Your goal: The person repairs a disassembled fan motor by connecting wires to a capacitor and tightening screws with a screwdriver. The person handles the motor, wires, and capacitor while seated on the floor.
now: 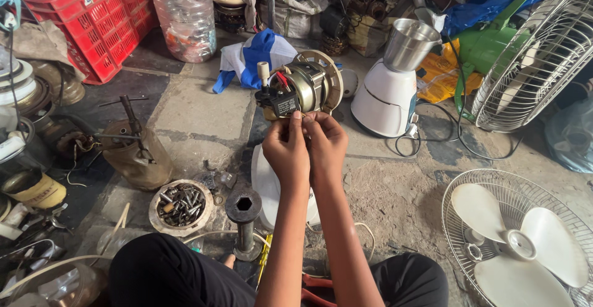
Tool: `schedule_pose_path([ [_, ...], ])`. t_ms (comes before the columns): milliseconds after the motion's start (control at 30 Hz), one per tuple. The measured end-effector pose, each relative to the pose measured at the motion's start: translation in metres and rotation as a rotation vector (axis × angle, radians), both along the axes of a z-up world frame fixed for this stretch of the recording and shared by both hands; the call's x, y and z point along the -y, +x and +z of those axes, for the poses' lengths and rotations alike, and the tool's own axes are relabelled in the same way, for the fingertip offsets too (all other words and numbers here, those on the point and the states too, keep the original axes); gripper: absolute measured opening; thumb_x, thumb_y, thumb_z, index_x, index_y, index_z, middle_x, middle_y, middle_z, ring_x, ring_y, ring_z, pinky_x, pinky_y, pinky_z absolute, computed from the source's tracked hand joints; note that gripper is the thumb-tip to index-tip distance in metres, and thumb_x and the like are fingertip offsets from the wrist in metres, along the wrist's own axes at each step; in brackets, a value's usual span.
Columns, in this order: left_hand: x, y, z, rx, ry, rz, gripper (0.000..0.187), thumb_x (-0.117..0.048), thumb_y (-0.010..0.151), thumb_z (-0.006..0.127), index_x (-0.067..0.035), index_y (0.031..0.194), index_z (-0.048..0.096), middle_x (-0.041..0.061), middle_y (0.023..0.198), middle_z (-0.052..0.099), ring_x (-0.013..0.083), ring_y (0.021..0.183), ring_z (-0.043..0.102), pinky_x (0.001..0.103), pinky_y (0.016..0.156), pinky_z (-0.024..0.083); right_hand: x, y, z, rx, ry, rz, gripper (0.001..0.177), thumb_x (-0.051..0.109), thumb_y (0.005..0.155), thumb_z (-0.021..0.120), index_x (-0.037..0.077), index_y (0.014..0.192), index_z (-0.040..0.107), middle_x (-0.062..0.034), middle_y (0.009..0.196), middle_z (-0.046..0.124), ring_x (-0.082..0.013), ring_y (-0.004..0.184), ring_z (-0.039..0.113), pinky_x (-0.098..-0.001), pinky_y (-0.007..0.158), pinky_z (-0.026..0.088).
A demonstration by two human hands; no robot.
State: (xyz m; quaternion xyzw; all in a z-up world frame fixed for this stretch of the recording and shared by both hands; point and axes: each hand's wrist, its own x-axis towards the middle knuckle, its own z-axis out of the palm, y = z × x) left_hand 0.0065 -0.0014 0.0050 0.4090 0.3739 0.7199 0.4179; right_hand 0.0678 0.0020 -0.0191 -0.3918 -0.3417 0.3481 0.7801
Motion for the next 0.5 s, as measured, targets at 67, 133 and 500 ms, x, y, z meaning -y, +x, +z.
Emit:
schedule_pose_path([
  [67,-0.002,0.000,0.000,0.026,-0.021,-0.026,0.022,-0.017,0.096,0.070,0.003,0.088,0.073,0.003,0.074,0.070,0.0067,0.065,0.061,0.025,0.059,0.050,0.000,0.002,-0.002,-0.028,0.014,0.044,0.007,0.004,0.097,0.067,-0.002,0.098,0.068,-0.0030,0.085,0.067,-0.0078,0.073,0.060,-0.0228,0.066,0.050],
  [133,-0.003,0.000,-0.002,0.079,-0.025,-0.065,0.021,-0.016,0.096,0.070,0.003,0.086,0.072,0.002,0.072,0.069,0.0058,0.063,0.059,0.024,0.056,0.048,-0.002,0.005,-0.003,-0.137,0.055,0.155,0.006,0.003,0.098,0.065,-0.003,0.099,0.067,-0.0037,0.085,0.066,-0.0086,0.075,0.060,-0.0233,0.068,0.050],
  [500,-0.009,-0.006,-0.009,0.145,-0.072,-0.177,0.020,-0.014,0.098,0.067,0.001,0.085,0.070,-0.001,0.069,0.063,0.0055,0.062,0.054,0.024,0.057,0.043,0.011,0.009,0.009,-0.245,-0.041,0.297,0.009,0.003,0.095,0.067,0.004,0.104,0.065,-0.0037,0.088,0.068,-0.0117,0.078,0.065,-0.0279,0.070,0.056],
])
